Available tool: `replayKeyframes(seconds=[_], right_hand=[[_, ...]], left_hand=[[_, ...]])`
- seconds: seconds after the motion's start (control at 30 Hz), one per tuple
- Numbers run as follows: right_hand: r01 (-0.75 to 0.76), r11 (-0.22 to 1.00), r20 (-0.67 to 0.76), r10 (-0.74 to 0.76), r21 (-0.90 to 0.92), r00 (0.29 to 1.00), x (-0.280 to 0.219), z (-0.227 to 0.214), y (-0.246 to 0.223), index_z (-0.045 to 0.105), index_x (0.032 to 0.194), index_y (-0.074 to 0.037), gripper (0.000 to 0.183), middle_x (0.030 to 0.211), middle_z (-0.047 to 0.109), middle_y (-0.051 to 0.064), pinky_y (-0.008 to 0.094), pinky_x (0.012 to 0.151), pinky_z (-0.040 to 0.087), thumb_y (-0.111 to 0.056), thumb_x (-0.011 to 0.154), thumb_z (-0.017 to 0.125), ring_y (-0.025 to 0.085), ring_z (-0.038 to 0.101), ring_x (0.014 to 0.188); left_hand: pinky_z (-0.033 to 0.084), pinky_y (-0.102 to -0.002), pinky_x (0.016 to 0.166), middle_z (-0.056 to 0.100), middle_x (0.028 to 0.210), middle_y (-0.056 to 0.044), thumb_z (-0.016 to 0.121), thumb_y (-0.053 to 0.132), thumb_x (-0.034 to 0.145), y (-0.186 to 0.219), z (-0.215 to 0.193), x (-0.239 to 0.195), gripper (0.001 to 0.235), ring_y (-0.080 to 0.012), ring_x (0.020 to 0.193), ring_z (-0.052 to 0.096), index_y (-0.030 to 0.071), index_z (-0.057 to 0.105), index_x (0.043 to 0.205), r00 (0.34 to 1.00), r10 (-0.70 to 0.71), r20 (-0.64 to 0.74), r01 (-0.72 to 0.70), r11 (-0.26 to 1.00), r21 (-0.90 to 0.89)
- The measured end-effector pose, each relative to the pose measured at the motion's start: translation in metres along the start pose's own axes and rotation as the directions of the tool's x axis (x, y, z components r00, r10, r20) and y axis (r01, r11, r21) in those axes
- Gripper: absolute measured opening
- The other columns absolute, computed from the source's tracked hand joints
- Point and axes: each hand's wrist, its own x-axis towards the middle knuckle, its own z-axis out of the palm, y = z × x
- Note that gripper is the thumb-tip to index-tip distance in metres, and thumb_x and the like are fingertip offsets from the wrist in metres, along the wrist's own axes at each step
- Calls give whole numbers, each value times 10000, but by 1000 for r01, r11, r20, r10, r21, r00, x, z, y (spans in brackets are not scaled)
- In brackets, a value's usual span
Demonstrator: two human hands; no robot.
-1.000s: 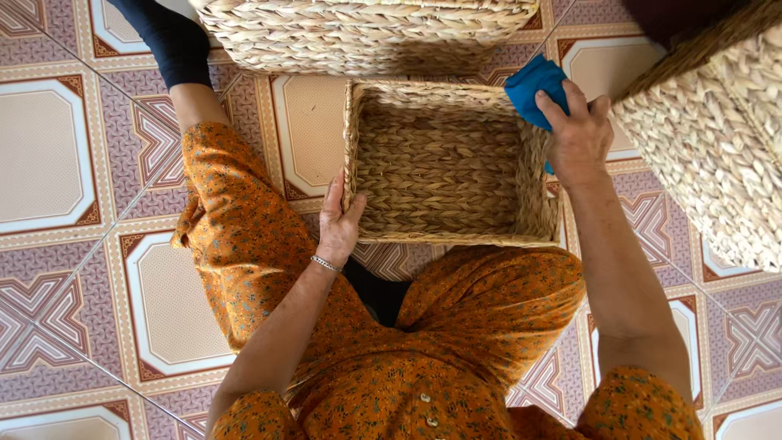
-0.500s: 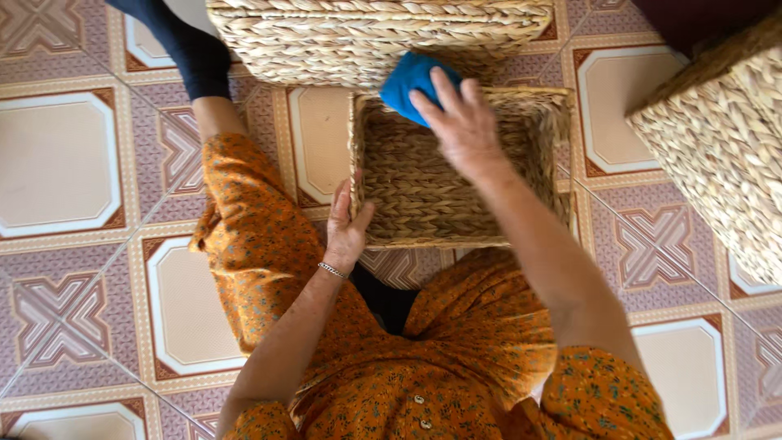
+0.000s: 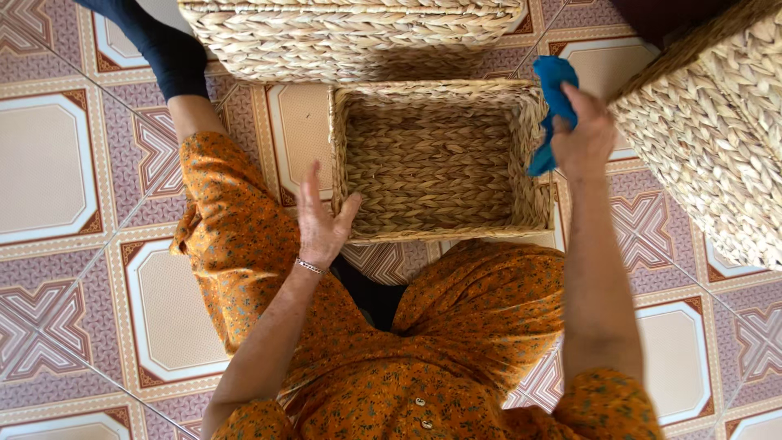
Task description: The person sits on a tiled floor and wipes the exterior and interior surfaces of several woven baskets using a blue cloth. They handle each basket one at a time, turning them over to clean all sides.
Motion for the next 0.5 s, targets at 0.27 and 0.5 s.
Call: replayKeyframes(seconds=[0.27, 0.5], right_hand=[[-126, 988, -212, 142, 90, 967, -38, 16, -28, 615, 1460, -80, 589, 1377, 636, 207, 508, 1014, 501, 52, 906, 764, 419, 612, 1171], [-53, 997, -262, 65, 53, 963, -38, 19, -32, 597, 1471, -66, 591, 1387, 605, 237, 554, 1041, 478, 44, 918, 774, 444, 604, 1236]], left_hand=[[483, -467, 1086, 663, 1278, -105, 842, 111, 875, 31, 74, 127, 283, -298, 1253, 573, 71, 749, 1139, 743, 624, 244, -666, 650, 366], [504, -477, 937, 693, 1034, -96, 787, 141, 889, 24, 160, 194, 64, -297, 1065, 618, 86, 803, 918, 763, 365, 534, -613, 671, 416]])
